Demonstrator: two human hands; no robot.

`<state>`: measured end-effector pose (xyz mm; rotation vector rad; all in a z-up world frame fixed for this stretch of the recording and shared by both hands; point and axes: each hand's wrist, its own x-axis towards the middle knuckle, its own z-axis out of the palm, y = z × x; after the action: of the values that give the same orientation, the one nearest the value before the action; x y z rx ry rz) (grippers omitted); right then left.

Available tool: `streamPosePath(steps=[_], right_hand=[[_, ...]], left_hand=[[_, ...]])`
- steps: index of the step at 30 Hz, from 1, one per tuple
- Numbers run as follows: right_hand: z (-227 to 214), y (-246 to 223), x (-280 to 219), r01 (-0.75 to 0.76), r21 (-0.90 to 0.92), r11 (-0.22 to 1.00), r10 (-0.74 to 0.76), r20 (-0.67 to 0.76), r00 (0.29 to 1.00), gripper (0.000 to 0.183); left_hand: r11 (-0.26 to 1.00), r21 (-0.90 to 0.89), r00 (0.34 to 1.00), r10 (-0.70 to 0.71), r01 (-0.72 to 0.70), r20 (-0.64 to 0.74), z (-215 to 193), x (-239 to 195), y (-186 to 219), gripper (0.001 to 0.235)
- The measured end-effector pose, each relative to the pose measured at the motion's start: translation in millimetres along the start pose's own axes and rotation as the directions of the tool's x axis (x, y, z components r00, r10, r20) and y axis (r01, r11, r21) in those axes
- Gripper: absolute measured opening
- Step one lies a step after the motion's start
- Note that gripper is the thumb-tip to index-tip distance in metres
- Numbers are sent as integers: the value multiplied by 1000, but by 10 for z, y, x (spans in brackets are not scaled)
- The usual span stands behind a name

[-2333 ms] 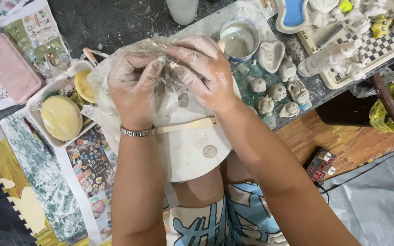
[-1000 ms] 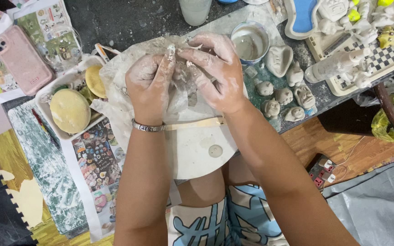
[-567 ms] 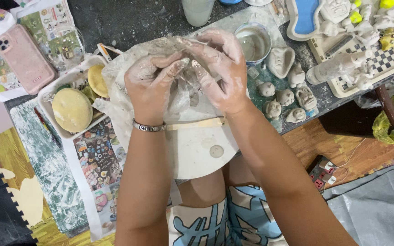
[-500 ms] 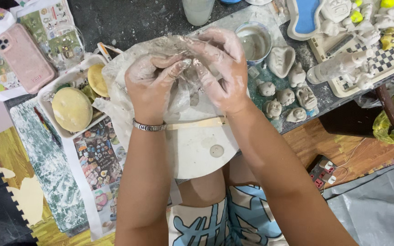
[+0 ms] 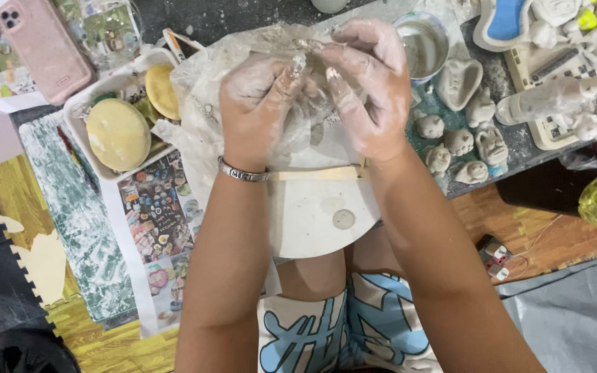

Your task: The person shapes small pieces of clay into figurines using their hands and wooden tools. They repeatedly roll, pinch, and smooth the clay on a rotating board, occasionally using a wooden stick to refine details. Finished figurines are placed on a nearby tray.

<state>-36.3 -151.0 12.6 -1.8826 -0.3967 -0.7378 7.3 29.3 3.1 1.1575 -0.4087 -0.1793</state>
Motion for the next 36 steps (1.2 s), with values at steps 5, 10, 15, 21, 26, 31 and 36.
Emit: streamPosePath(steps=[5,10,15,21,26,31,36], right_hand=[[-16,-39,27,12,14,1000,-13,106,994,32],[-24,-45,30,30,31,999,-34,132,991,35],[-13,-9,36,33,61,998,-38,97,995,27],[-14,2,18,6,65,998,-11,78,997,28],[-20,11,29,35,95,995,-42,71,997,26],[-26,6,43,34,66,997,-38,64,997,24],[-33,0,43,38,18,999,-39,69,997,21]], left_hand=[[988,153,1000,-11,15,-26,-12,25,-3,21],[982,187,998,-44,36,36,-71,29,-20,30],[962,274,992,-17,-18,128,-104,46,-36,28],[992,-33,988,-118,122,105,-60,42,-81,15],[990,-4,987,-140,140,77,-57,36,-82,15],[989,19,987,-147,146,63,-48,48,-58,16],[993,86,990,-95,86,100,-59,51,-36,18]])
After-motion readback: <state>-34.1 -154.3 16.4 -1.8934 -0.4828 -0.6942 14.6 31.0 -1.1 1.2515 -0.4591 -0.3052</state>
